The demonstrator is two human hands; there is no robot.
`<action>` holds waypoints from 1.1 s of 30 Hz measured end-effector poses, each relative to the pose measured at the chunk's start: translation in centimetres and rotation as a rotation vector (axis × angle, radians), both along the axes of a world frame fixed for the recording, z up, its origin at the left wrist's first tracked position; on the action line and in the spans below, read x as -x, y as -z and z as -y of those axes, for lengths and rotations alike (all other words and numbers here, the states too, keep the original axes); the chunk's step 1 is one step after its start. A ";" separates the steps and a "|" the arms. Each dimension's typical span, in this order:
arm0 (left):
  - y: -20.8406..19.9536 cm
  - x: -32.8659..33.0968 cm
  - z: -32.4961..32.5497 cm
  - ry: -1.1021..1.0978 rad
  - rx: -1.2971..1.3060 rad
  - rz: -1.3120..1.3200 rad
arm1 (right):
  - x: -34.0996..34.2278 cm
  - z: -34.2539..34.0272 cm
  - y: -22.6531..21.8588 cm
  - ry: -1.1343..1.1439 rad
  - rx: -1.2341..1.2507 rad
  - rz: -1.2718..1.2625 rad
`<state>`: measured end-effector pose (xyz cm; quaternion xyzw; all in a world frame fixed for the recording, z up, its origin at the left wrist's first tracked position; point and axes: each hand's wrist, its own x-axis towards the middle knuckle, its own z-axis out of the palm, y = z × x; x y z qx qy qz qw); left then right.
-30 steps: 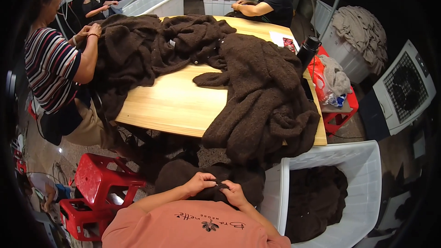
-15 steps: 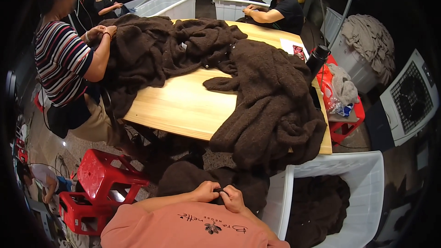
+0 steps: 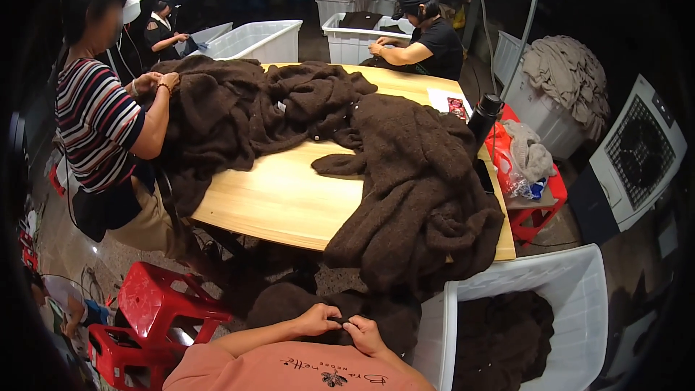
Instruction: Inspecting brown sweaters for defects and sorting them into a storage bin.
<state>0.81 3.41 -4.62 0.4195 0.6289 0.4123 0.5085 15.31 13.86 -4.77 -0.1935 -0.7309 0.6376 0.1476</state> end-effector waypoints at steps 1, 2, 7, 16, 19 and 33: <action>-0.6 -0.5 -0.2 -0.031 -0.036 -0.213 | 0.0 0.0 0.2 0.004 0.003 -0.002; -0.9 -0.9 -0.3 -0.062 -0.072 -0.425 | -0.1 -0.3 0.6 0.018 -0.026 -0.021; -1.3 0.4 0.0 0.155 -0.010 -0.402 | -0.3 0.5 1.5 0.084 0.020 0.006; 0.5 -1.3 0.4 -0.015 -0.055 -0.145 | -0.8 0.5 1.0 0.113 0.102 -0.009; 1.8 -1.3 0.3 -0.104 0.054 0.140 | -0.8 0.9 1.0 0.110 0.085 -0.008; 1.5 -1.3 -0.1 -0.233 0.144 0.459 | -2.1 -0.7 0.8 -0.031 0.244 0.065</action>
